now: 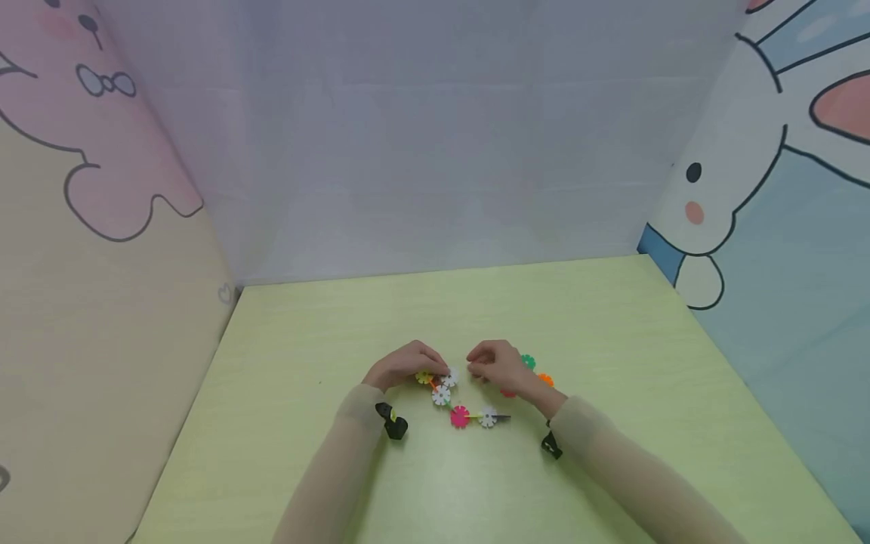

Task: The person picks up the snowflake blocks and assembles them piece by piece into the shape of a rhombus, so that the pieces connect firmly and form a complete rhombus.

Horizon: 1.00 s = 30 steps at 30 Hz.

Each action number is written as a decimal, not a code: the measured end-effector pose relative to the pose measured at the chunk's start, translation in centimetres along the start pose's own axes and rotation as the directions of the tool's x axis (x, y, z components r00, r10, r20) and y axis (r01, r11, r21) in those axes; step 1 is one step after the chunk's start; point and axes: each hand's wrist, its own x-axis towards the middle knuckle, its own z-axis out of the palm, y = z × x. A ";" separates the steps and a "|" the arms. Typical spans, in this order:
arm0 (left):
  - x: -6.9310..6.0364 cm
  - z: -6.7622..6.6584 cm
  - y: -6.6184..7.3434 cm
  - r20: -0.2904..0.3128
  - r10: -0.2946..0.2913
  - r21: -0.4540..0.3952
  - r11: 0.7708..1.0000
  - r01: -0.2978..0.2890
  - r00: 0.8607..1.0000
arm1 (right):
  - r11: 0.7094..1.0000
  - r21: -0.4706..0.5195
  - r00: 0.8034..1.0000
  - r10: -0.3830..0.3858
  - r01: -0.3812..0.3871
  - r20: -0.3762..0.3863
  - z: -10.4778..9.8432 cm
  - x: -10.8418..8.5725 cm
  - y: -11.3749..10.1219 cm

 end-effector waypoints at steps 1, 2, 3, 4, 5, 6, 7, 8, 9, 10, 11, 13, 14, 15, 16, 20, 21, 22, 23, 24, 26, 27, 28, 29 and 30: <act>-0.1 0.0 0.1 -0.001 -0.002 -0.002 1.000 0.002 1.000 | 0.997 -0.077 0.999 -0.023 0.021 -0.025 -0.6 0.0 0.3; -0.2 0.0 0.1 -0.003 -0.004 -0.008 1.000 0.004 1.000 | 0.989 -0.147 0.998 -0.038 0.031 -0.043 -1.4 0.1 0.6; -0.3 0.1 0.1 -0.006 -0.005 -0.013 1.000 0.005 1.000 | 0.977 -0.211 0.998 -0.045 0.033 -0.053 -2.2 0.0 0.9; -0.4 0.1 0.2 -0.009 -0.004 -0.022 1.000 0.004 1.000 | 0.963 -0.268 0.998 -0.040 0.023 -0.057 -3.0 -0.1 1.1; -0.5 0.1 0.2 -0.013 -0.006 -0.029 1.000 0.006 1.000 | 0.950 -0.312 0.998 -0.025 0.007 -0.055 -3.8 -0.2 1.3; -0.5 0.1 0.2 -0.018 -0.007 -0.033 0.999 0.007 1.000 | 0.938 -0.345 0.999 -0.011 -0.006 -0.050 -4.5 -0.3 1.7; -0.6 0.1 0.1 -0.022 -0.006 -0.042 0.999 0.005 1.000 | 0.928 -0.373 0.999 0.002 -0.017 -0.042 -5.2 -0.4 2.0; -0.6 0.1 0.0 -0.026 -0.005 -0.048 0.999 0.003 1.000 | 0.921 -0.388 0.999 0.017 -0.027 -0.029 -5.8 -0.5 2.3; -0.6 0.1 -0.1 -0.029 -0.001 -0.055 0.998 -0.001 1.000 | 0.915 -0.403 0.999 0.030 -0.035 -0.018 -6.3 -0.6 2.5; -0.7 0.1 -0.2 -0.031 0.002 -0.066 0.998 -0.004 1.000 | 0.910 -0.412 0.999 0.040 -0.042 -0.013 -6.6 -0.7 2.7; -0.7 0.0 -0.4 -0.032 0.005 -0.079 0.997 -0.008 0.999 | 0.907 -0.419 0.999 0.046 -0.046 -0.011 -6.9 -0.8 3.0; -0.7 0.0 -0.7 -0.033 0.013 -0.111 0.994 -0.017 0.999 | 0.903 -0.426 0.999 0.050 -0.047 -0.004 -7.3 -0.8 3.4; -0.7 -0.1 -0.8 -0.035 0.017 -0.124 0.992 -0.021 0.999 | 0.903 -0.427 0.999 0.054 -0.048 0.001 -7.5 -0.8 3.5; -0.8 -0.1 -1.0 -0.039 0.019 -0.142 0.990 -0.024 0.999 | 0.901 -0.430 0.998 0.060 -0.054 0.000 -7.6 -0.8 3.6; -0.8 -0.2 -1.1 -0.045 0.021 -0.155 0.988 -0.028 0.999 | 0.900 -0.432 0.998 0.065 -0.059 -0.001 -7.6 -0.7 3.8; -1.1 -0.2 -1.2 -0.064 0.021 -0.214 0.976 -0.034 0.998 | 0.898 -0.434 0.997 0.081 -0.077 -0.008 -7.8 -0.6 4.3; -1.1 -0.2 -1.2 -0.069 0.020 -0.228 0.973 -0.035 0.997 | 0.899 -0.432 0.996 0.083 -0.079 -0.010 -7.8 -0.6 4.4; -1.1 -0.2 -1.3 -0.073 0.021 -0.238 0.971 -0.037 0.997 | 0.901 -0.427 0.996 0.084 -0.081 -0.011 -7.8 -0.6 4.5; -1.2 -0.2 -1.3 -0.076 0.018 -0.249 0.968 -0.037 0.997 | 0.903 -0.422 0.997 0.082 -0.078 -0.009 -7.9 -0.7 4.5; -1.2 -0.2 -1.4 -0.079 0.018 -0.257 0.966 -0.038 0.997 | 0.906 -0.415 0.996 0.086 -0.082 -0.011 -7.9 -0.7 4.6; -1.2 -0.1 -1.4 -0.085 0.021 -0.258 0.965 -0.042 0.996 | 0.911 -0.406 0.997 0.081 -0.077 -0.005 -7.9 -0.7 4.7; -1.2 -0.1 -1.5 -0.088 0.023 -0.256 0.966 -0.045 0.996 | 0.912 -0.402 0.996 0.085 -0.081 -0.007 -7.9 -0.7 4.7; -1.2 -0.1 -1.5 -0.090 0.025 -0.256 0.966 -0.047 0.996 | 0.913 -0.400 0.996 0.085 -0.080 -0.006 -7.9 -0.7 4.8; -1.2 -0.1 -1.4 -0.092 0.027 -0.255 0.966 -0.050 0.995 | 0.914 -0.398 0.996 0.087 -0.083 -0.007 -7.9 -0.7 4.8; -1.2 0.0 -1.5 -0.094 0.031 -0.252 0.966 -0.054 0.995 | 0.914 -0.395 0.996 0.091 -0.088 -0.010 -7.9 -0.7 4.8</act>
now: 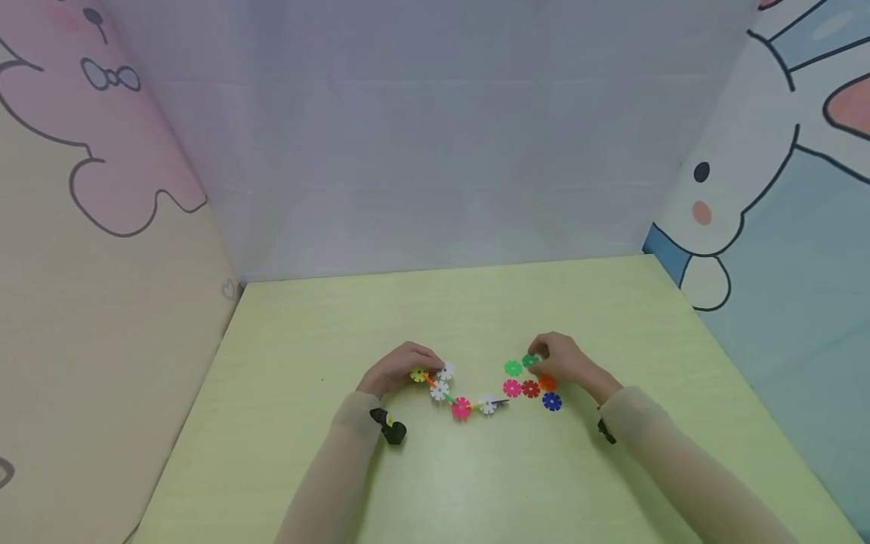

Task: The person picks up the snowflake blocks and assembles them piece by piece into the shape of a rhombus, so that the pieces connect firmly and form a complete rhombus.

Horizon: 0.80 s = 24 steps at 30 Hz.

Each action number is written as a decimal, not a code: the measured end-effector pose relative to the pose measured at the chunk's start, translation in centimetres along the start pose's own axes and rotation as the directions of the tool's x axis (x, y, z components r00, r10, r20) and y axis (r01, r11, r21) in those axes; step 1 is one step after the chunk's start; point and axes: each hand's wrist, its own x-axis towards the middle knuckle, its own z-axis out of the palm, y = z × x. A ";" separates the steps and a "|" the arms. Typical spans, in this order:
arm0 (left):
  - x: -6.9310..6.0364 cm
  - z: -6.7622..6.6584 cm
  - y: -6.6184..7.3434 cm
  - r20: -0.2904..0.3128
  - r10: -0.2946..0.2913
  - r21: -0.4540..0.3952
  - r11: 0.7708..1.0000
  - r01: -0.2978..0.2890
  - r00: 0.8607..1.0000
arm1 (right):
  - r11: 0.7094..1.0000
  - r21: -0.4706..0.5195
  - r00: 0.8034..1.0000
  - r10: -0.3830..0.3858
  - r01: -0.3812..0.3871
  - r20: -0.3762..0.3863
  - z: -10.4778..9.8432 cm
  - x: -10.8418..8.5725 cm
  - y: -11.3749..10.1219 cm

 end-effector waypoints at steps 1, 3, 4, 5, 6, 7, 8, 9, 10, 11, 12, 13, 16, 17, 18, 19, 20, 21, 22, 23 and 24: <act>0.0 0.0 0.0 -0.001 0.004 0.002 1.000 -0.004 1.000 | 1.000 0.002 1.000 0.000 0.000 0.000 0.0 0.0 0.0; 0.0 0.1 0.0 0.000 0.011 0.008 1.000 -0.011 1.000 | 1.000 0.009 1.000 0.002 -0.002 -0.002 -0.1 0.0 -0.1; 0.1 0.1 0.0 0.000 0.015 0.009 1.000 -0.015 1.000 | 1.000 0.015 1.000 0.004 -0.004 -0.004 0.0 0.0 -0.1; 0.1 0.1 0.0 -0.001 0.019 0.012 1.000 -0.019 1.000 | 1.000 0.023 1.000 0.009 -0.009 -0.008 0.0 0.0 -0.1; 0.1 0.1 0.0 -0.003 0.020 0.013 1.000 -0.020 1.000 | 1.000 0.028 1.000 0.009 -0.009 -0.010 0.0 0.0 -0.1; 0.1 0.1 0.0 -0.005 0.019 0.013 1.000 -0.019 1.000 | 0.999 0.031 1.000 0.009 -0.009 -0.013 0.0 0.1 -0.1; 0.1 0.1 -0.1 -0.007 0.017 0.013 1.000 -0.017 1.000 | 0.999 0.035 1.000 0.007 -0.007 -0.017 0.0 0.1 -0.1; 0.1 0.1 -0.1 -0.009 0.015 0.009 1.000 -0.015 1.000 | 0.999 0.038 1.000 0.001 0.000 -0.019 -0.1 0.1 -0.1; 0.1 0.1 -0.2 -0.010 0.014 0.005 1.000 -0.014 1.000 | 0.999 0.041 1.000 0.002 -0.001 -0.027 -0.1 0.1 -0.1; 0.1 0.1 -0.2 -0.011 0.011 0.001 1.000 -0.011 1.000 | 0.999 0.041 0.999 -0.005 0.007 -0.035 -0.1 0.2 -0.1; 0.1 0.0 -0.2 -0.010 0.010 -0.001 1.000 -0.010 1.000 | 0.999 0.040 0.999 -0.010 0.012 -0.042 -0.1 0.2 -0.2; 0.2 0.0 -0.3 -0.010 0.009 -0.004 1.000 -0.009 1.000 | 0.999 0.043 0.999 -0.016 0.019 -0.051 -0.1 0.2 -0.3; 0.1 0.1 -0.3 -0.006 0.012 -0.009 1.000 -0.012 1.000 | 0.997 0.067 0.996 -0.028 0.033 -0.082 -0.1 0.3 -0.7; 0.1 0.1 -0.2 -0.005 0.015 -0.007 1.000 -0.015 1.000 | 0.996 0.078 0.995 -0.041 0.048 -0.089 -0.1 0.3 -0.9; 0.1 0.1 -0.2 -0.004 0.016 -0.008 1.000 -0.016 1.000 | 0.994 0.095 0.994 -0.047 0.056 -0.094 0.0 0.4 -1.2; 0.1 0.1 -0.2 -0.004 0.018 -0.007 1.000 -0.018 1.000 | 0.991 0.114 0.994 -0.058 0.068 -0.095 0.2 0.4 -1.5; 0.1 0.1 -0.1 -0.004 0.019 -0.007 1.000 -0.019 1.000 | 0.988 0.132 0.993 -0.068 0.080 -0.094 0.4 0.5 -1.8; 0.0 0.1 -0.1 -0.005 0.020 -0.006 1.000 -0.020 1.000 | 0.984 0.149 0.992 -0.089 0.101 -0.089 0.6 0.5 -2.1; 0.0 0.1 -0.1 -0.006 0.022 -0.005 1.000 -0.022 1.000 | 0.980 0.161 0.991 -0.103 0.116 -0.085 0.9 0.6 -2.4; 0.0 0.1 -0.1 -0.006 0.022 -0.003 1.000 -0.022 1.000 | 0.976 0.173 0.989 -0.123 0.135 -0.081 1.2 0.6 -2.7; 0.0 0.1 -0.1 -0.006 0.021 -0.003 1.000 -0.021 1.000 | 0.971 0.188 0.988 -0.137 0.149 -0.077 1.6 0.7 -3.0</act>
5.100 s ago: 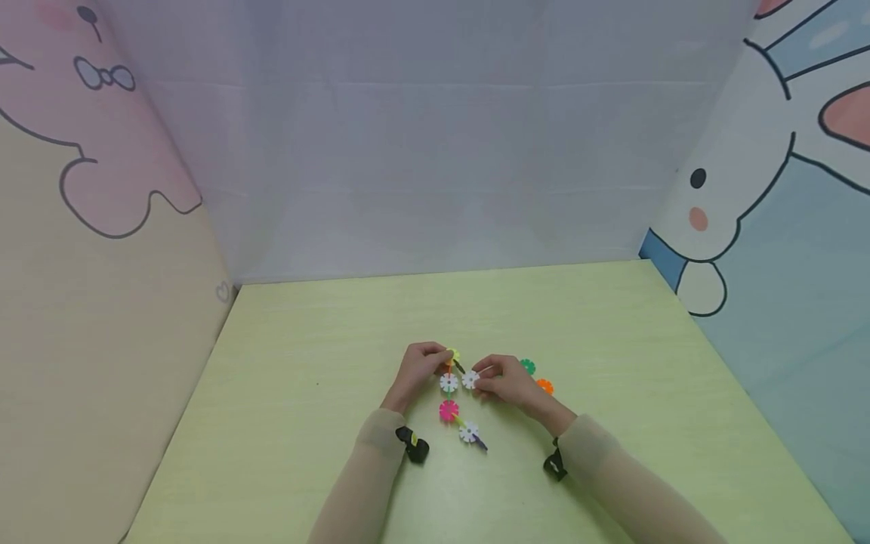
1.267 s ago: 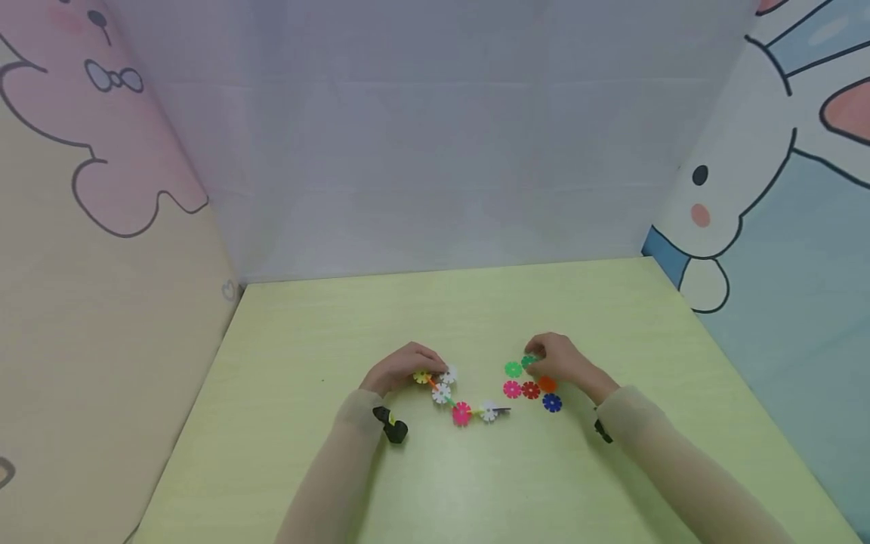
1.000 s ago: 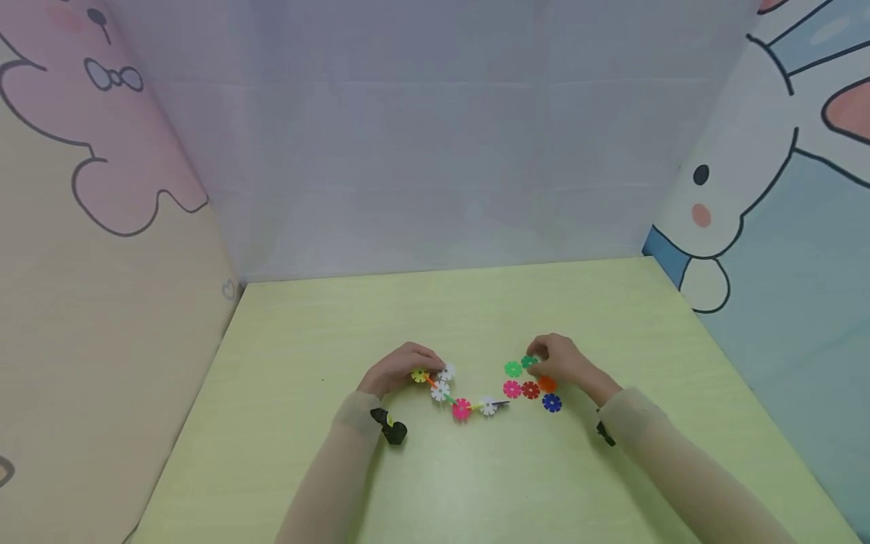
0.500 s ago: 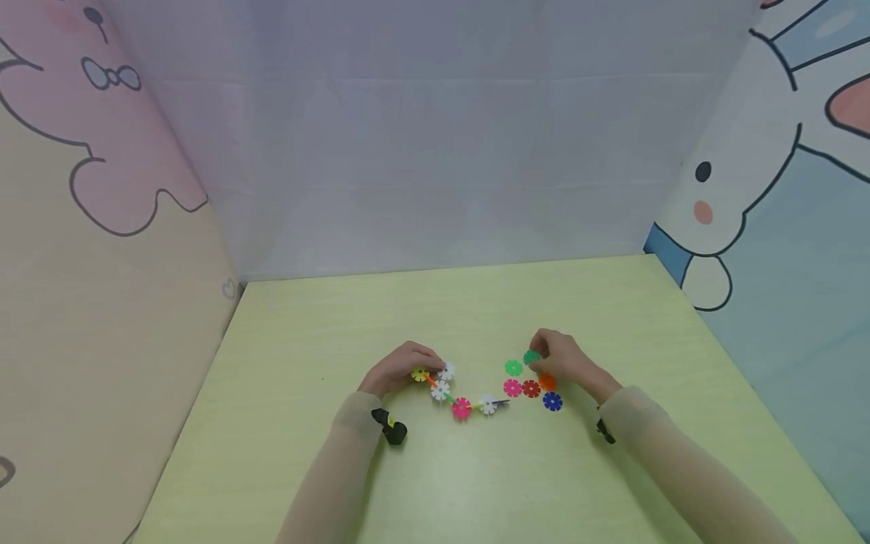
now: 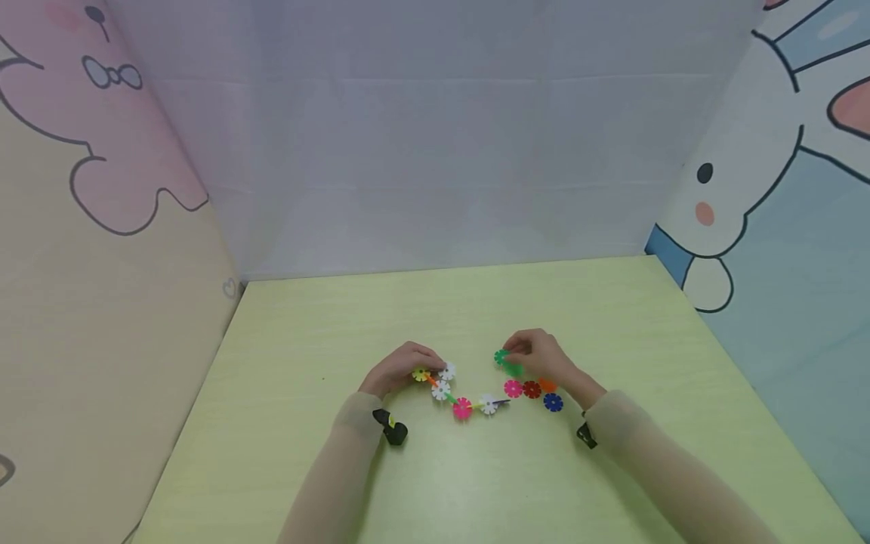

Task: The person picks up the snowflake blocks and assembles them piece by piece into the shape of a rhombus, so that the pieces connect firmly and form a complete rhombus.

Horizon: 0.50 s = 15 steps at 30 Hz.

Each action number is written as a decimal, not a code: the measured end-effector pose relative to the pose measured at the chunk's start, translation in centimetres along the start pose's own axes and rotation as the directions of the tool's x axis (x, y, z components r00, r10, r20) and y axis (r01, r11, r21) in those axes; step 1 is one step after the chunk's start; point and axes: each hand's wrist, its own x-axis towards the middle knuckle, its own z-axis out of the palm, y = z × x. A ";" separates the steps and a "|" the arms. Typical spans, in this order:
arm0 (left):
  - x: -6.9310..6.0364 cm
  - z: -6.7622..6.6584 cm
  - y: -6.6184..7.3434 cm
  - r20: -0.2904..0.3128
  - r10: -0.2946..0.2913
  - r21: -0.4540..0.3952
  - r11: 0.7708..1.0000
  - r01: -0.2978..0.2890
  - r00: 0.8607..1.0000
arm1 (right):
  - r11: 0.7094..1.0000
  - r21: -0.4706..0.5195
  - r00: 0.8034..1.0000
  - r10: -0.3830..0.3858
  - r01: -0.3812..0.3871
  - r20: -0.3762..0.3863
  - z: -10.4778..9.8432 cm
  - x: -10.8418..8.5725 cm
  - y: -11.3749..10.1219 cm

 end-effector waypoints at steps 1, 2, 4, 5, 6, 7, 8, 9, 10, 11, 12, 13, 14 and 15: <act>0.0 0.0 0.0 0.000 -0.001 0.002 1.000 0.001 1.000 | 1.000 0.014 1.000 -0.022 0.022 0.008 0.4 0.0 -0.3; 0.0 0.0 0.1 0.000 -0.004 0.003 1.000 0.004 1.000 | 0.999 0.028 0.999 -0.043 0.043 0.013 0.8 0.1 -0.6; 0.1 0.0 0.0 0.000 -0.008 0.003 1.000 0.008 1.000 | 0.995 0.053 0.996 -0.090 0.088 0.022 1.5 0.1 -1.3; 0.1 0.0 0.1 0.000 -0.012 0.004 1.000 0.012 1.000 | 0.992 0.064 0.994 -0.107 0.106 0.024 1.8 0.2 -1.7; 0.1 0.0 0.0 -0.001 -0.013 0.005 1.000 0.013 1.000 | 0.990 0.073 0.992 -0.122 0.119 0.029 2.2 0.2 -2.1; 0.1 0.0 0.0 -0.002 -0.017 0.004 1.000 0.017 1.000 | 0.989 0.079 0.991 -0.132 0.129 0.034 2.5 0.3 -2.4; 0.1 0.0 0.0 -0.004 -0.020 0.005 1.000 0.020 1.000 | 0.988 0.082 0.990 -0.134 0.131 0.041 2.8 0.3 -2.7; 0.1 0.0 0.0 -0.006 -0.024 0.005 1.000 0.024 1.000 | 0.988 0.082 0.990 -0.135 0.131 0.047 3.0 0.4 -3.0; 0.1 0.0 0.0 -0.008 -0.026 0.005 1.000 0.026 1.000 | 0.989 0.082 0.990 -0.130 0.126 0.056 3.3 0.4 -3.2; 0.2 0.0 0.0 -0.010 -0.028 0.006 1.000 0.028 1.000 | 0.990 0.079 0.991 -0.119 0.114 0.062 3.6 0.4 -3.5; 0.2 0.1 0.0 -0.011 -0.029 0.005 1.000 0.029 1.000 | 0.991 0.081 0.991 -0.113 0.108 0.069 3.8 0.4 -3.6; 0.2 0.1 0.0 -0.010 -0.033 0.004 0.999 0.033 0.999 | 0.992 0.079 0.992 -0.105 0.100 0.073 3.9 0.4 -3.8; 0.2 0.1 0.0 -0.011 -0.034 0.004 0.999 0.034 0.999 | 0.993 0.076 0.992 -0.100 0.095 0.076 4.1 0.4 -3.9; 0.2 0.1 0.1 -0.011 -0.035 0.003 0.999 0.035 0.999 | 0.993 0.076 0.992 -0.099 0.093 0.078 4.2 0.3 -4.0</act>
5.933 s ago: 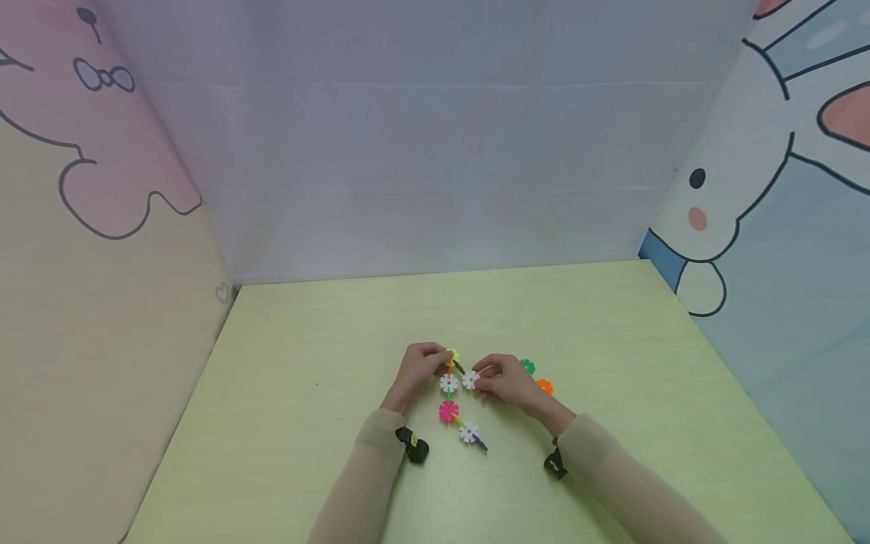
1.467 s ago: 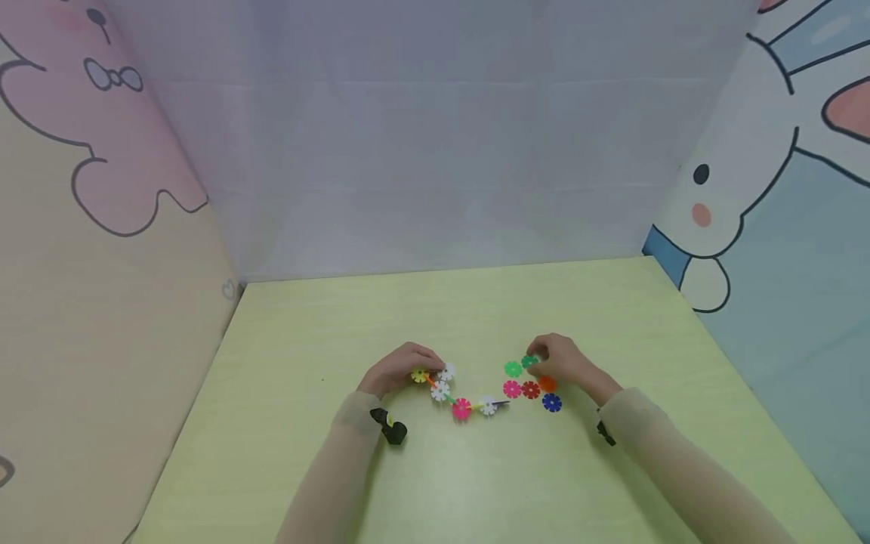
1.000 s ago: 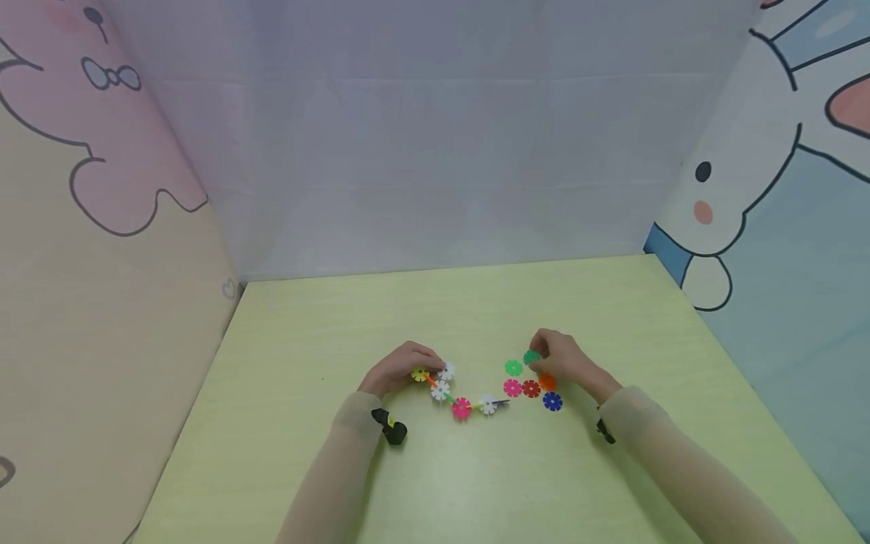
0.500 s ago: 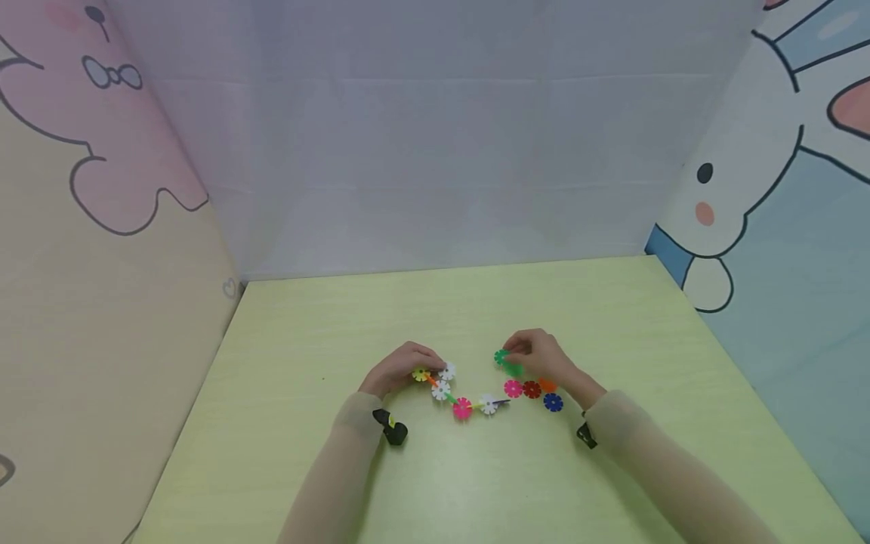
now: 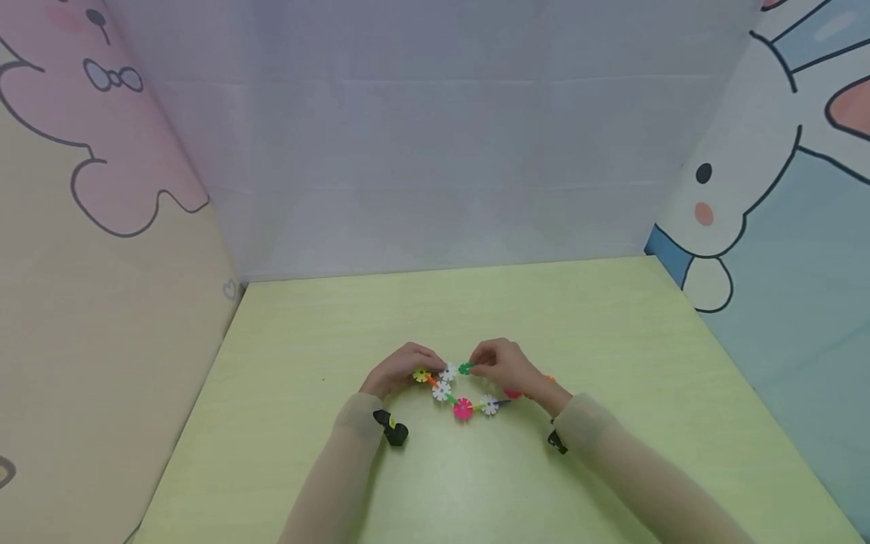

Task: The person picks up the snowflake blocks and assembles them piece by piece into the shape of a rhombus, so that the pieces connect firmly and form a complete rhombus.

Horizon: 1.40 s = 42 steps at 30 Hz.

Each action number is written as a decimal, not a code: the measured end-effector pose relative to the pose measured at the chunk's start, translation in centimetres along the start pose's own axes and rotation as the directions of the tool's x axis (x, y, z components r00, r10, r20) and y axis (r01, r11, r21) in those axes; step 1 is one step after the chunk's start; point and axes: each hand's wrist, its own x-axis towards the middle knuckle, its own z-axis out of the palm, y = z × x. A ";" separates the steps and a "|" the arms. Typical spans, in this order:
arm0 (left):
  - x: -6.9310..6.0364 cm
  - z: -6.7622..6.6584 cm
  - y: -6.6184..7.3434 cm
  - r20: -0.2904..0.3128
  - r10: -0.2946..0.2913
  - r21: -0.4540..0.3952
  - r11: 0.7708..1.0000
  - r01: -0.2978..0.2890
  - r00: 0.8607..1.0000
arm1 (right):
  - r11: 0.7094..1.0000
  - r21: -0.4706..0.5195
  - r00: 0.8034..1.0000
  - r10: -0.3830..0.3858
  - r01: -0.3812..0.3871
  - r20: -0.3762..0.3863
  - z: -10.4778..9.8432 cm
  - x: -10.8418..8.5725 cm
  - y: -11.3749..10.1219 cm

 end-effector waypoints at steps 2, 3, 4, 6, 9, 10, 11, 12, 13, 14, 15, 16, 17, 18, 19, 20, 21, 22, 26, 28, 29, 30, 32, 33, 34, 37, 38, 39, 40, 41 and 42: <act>0.0 0.0 0.0 0.001 -0.001 -0.001 1.000 0.001 1.000 | 1.000 -0.002 1.000 -0.004 0.004 0.001 0.2 0.0 -0.1; 0.0 0.0 0.0 0.001 -0.002 -0.003 1.000 0.002 1.000 | 1.000 -0.006 1.000 -0.008 0.008 0.001 0.2 0.0 -0.2; 0.0 0.0 0.0 0.001 -0.004 -0.003 1.000 0.004 1.000 | 1.000 -0.011 1.000 -0.012 0.012 0.000 0.3 0.0 -0.2; 0.0 0.0 0.0 0.001 -0.003 -0.003 1.000 0.003 1.000 | 1.000 -0.018 1.000 -0.020 0.020 0.000 0.4 0.0 -0.2; 0.0 -0.1 -0.1 -0.001 -0.004 -0.004 1.000 0.004 1.000 | 0.999 -0.037 0.999 -0.036 0.036 -0.008 0.6 0.1 0.0; 0.0 -0.1 -0.1 -0.001 -0.002 -0.003 1.000 0.002 1.000 | 0.998 -0.041 0.999 -0.041 0.041 -0.011 0.6 0.1 0.0; 0.0 -0.1 -0.2 -0.001 -0.001 -0.003 1.000 0.001 1.000 | 0.998 -0.049 0.999 -0.046 0.045 -0.014 0.7 0.1 0.1; 0.0 -0.1 -0.2 -0.003 -0.002 -0.004 1.000 0.002 1.000 | 0.997 -0.057 0.999 -0.048 0.047 -0.017 0.8 0.1 0.2; 0.0 -0.1 -0.2 -0.003 0.001 0.000 1.000 -0.001 1.000 | 0.997 -0.065 0.999 -0.050 0.048 -0.020 0.9 0.1 0.2; 0.0 -0.1 -0.2 -0.004 0.002 0.005 1.000 -0.002 1.000 | 0.996 -0.073 0.998 -0.053 0.051 -0.024 1.1 0.1 0.2; 0.0 -0.1 -0.3 -0.003 0.004 0.010 1.000 -0.004 1.000 | 0.995 -0.082 0.998 -0.055 0.053 -0.028 1.2 0.1 0.1; 0.0 -0.1 -0.3 -0.003 0.008 0.015 1.000 -0.008 1.000 | 0.994 -0.091 0.998 -0.060 0.057 -0.028 1.2 0.1 0.1; 0.0 -0.1 -0.3 -0.002 0.009 0.019 1.000 -0.009 1.000 | 0.993 -0.102 0.997 -0.066 0.063 -0.029 1.3 0.1 0.1; -0.1 -0.1 -0.2 -0.002 0.011 0.025 1.000 -0.011 1.000 | 0.991 -0.112 0.997 -0.072 0.068 -0.031 1.4 0.1 -0.1; -0.1 -0.1 -0.2 -0.003 0.011 0.031 0.999 -0.011 1.000 | 0.989 -0.123 0.996 -0.081 0.077 -0.033 1.5 0.1 -0.2; -0.1 -0.1 -0.2 -0.003 0.011 0.035 0.999 -0.011 1.000 | 0.988 -0.131 0.995 -0.091 0.086 -0.034 1.5 0.1 -0.3; -0.1 -0.1 -0.2 -0.003 0.010 0.036 0.999 -0.010 1.000 | 0.986 -0.141 0.995 -0.098 0.093 -0.033 1.5 0.0 -0.4; -0.1 0.0 -0.2 -0.005 0.009 0.038 0.999 -0.009 1.000 | 0.983 -0.151 0.994 -0.108 0.101 -0.033 1.6 0.0 -0.5; -0.2 0.0 -0.1 -0.011 0.002 0.041 0.999 -0.002 1.000 | 0.975 -0.186 0.991 -0.129 0.120 -0.039 1.6 0.1 -0.9; -0.2 -0.1 0.0 -0.014 0.007 0.047 0.999 -0.006 1.000 | 0.971 -0.201 0.989 -0.140 0.128 -0.048 1.7 0.1 -1.0; -0.2 -0.1 0.0 -0.015 0.012 0.051 0.999 -0.011 1.000 | 0.969 -0.209 0.988 -0.148 0.134 -0.052 1.8 0.1 -1.0; -0.3 -0.1 0.0 -0.016 0.017 0.055 0.998 -0.017 1.000 | 0.965 -0.218 0.986 -0.158 0.143 -0.056 1.8 0.1 -1.1; -0.2 -0.1 -0.1 -0.016 0.027 0.057 0.998 -0.026 1.000 | 0.959 -0.242 0.984 -0.168 0.149 -0.063 2.0 0.1 -1.1; -0.2 -0.1 -0.1 -0.017 0.031 0.058 0.998 -0.030 0.999 | 0.956 -0.250 0.983 -0.172 0.151 -0.065 2.0 0.1 -1.2; -0.2 -0.1 -0.2 -0.017 0.032 0.057 0.998 -0.031 0.999 | 0.954 -0.261 0.983 -0.173 0.150 -0.066 2.1 0.2 -1.2; -0.2 -0.2 -0.2 -0.019 0.038 0.053 0.998 -0.037 0.999 | 0.949 -0.281 0.984 -0.166 0.140 -0.070 2.3 0.2 -1.3; -0.2 -0.2 -0.2 -0.021 0.037 0.052 0.998 -0.036 0.999 | 0.950 -0.281 0.984 -0.164 0.138 -0.072 2.4 0.2 -1.3; -0.3 -0.2 -0.2 -0.023 0.035 0.051 0.998 -0.034 0.999 | 0.950 -0.281 0.983 -0.166 0.139 -0.075 2.4 0.2 -1.4; -0.3 -0.2 -0.2 -0.024 0.034 0.049 0.998 -0.032 0.999 | 0.950 -0.280 0.983 -0.168 0.141 -0.077 2.5 0.2 -1.4; -0.3 -0.3 -0.2 -0.024 0.033 0.050 0.998 -0.032 0.999 | 0.949 -0.279 0.981 -0.176 0.147 -0.079 2.5 0.2 -1.5; -0.3 -0.3 -0.1 -0.024 0.031 0.049 0.998 -0.030 0.999 | 0.948 -0.281 0.980 -0.181 0.152 -0.079 2.6 0.3 -1.5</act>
